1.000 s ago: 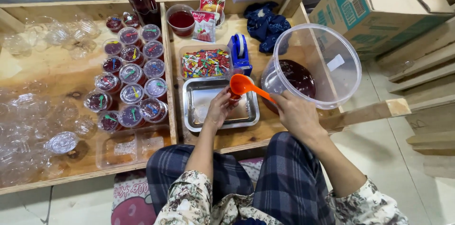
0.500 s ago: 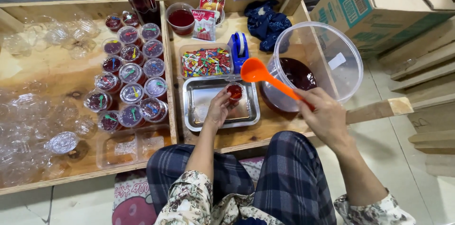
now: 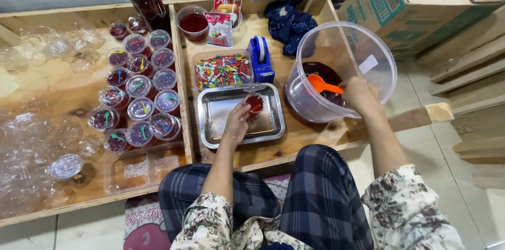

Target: The person fills small plastic cups with a dark liquid from a large container using an orange scoop, then places a lid on each cup and seals it using a blue tape dispenser.

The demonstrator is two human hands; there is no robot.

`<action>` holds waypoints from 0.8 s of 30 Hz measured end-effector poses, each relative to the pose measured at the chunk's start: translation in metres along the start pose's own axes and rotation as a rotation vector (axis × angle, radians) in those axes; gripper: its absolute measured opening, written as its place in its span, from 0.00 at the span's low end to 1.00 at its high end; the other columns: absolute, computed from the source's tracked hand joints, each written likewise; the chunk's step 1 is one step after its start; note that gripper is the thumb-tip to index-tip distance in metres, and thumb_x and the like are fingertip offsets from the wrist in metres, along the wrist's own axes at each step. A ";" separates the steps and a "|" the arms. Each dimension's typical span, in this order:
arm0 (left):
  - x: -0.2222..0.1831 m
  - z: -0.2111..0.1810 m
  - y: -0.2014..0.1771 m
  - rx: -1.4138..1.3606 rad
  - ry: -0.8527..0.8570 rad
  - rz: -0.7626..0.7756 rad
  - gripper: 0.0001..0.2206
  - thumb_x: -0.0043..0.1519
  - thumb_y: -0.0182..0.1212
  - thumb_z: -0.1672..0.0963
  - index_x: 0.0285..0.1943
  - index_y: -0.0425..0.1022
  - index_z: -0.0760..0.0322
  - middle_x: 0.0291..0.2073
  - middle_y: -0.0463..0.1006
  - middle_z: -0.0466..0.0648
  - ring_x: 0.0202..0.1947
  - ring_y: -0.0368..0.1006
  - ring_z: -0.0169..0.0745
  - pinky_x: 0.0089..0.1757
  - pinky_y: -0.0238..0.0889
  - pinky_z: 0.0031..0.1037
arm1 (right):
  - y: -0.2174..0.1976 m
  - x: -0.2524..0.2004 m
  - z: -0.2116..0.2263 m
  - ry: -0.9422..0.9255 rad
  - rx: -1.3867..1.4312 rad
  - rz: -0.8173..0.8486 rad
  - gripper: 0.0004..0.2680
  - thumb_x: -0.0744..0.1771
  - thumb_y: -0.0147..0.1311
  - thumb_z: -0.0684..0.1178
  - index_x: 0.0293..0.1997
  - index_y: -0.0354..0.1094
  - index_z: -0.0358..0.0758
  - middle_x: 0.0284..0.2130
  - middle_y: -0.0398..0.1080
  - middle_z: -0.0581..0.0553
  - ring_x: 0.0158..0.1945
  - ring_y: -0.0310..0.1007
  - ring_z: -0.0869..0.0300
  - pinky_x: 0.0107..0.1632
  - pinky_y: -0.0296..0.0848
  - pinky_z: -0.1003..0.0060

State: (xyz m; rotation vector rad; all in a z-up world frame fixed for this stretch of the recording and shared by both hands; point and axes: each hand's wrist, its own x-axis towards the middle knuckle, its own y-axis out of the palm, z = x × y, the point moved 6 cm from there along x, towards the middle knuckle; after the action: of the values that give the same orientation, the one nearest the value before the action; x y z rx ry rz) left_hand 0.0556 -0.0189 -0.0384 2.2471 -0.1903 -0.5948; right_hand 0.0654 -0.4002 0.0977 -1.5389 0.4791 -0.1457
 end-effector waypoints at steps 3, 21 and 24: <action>0.001 -0.001 0.000 0.023 -0.001 -0.002 0.25 0.59 0.66 0.56 0.67 0.69 0.61 0.53 0.74 0.63 0.46 0.77 0.53 0.51 0.74 0.39 | 0.025 0.022 0.001 -0.019 -0.055 0.035 0.11 0.64 0.56 0.53 0.48 0.80 0.65 0.40 0.82 0.41 0.53 0.79 0.42 0.51 0.74 0.44; -0.004 -0.002 0.005 -0.007 0.011 -0.024 0.23 0.59 0.66 0.57 0.66 0.71 0.62 0.50 0.76 0.63 0.43 0.78 0.53 0.49 0.75 0.38 | -0.153 -0.135 -0.021 -0.009 0.551 0.011 0.13 0.64 0.64 0.52 0.55 0.78 0.57 0.39 0.79 0.44 0.45 0.78 0.53 0.52 0.71 0.56; -0.016 -0.014 0.018 0.028 -0.018 0.018 0.27 0.61 0.57 0.58 0.73 0.63 0.67 0.51 0.76 0.59 0.37 0.75 0.42 0.41 0.71 0.23 | -0.188 -0.175 0.017 -0.191 0.639 -0.122 0.12 0.64 0.62 0.41 0.52 0.77 0.31 0.26 0.74 0.39 0.26 0.61 0.58 0.27 0.59 0.65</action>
State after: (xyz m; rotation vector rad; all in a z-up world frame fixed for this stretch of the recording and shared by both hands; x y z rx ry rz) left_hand 0.0488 -0.0169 -0.0119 2.2651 -0.2296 -0.6064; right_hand -0.0469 -0.3252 0.3165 -0.9400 0.1575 -0.2194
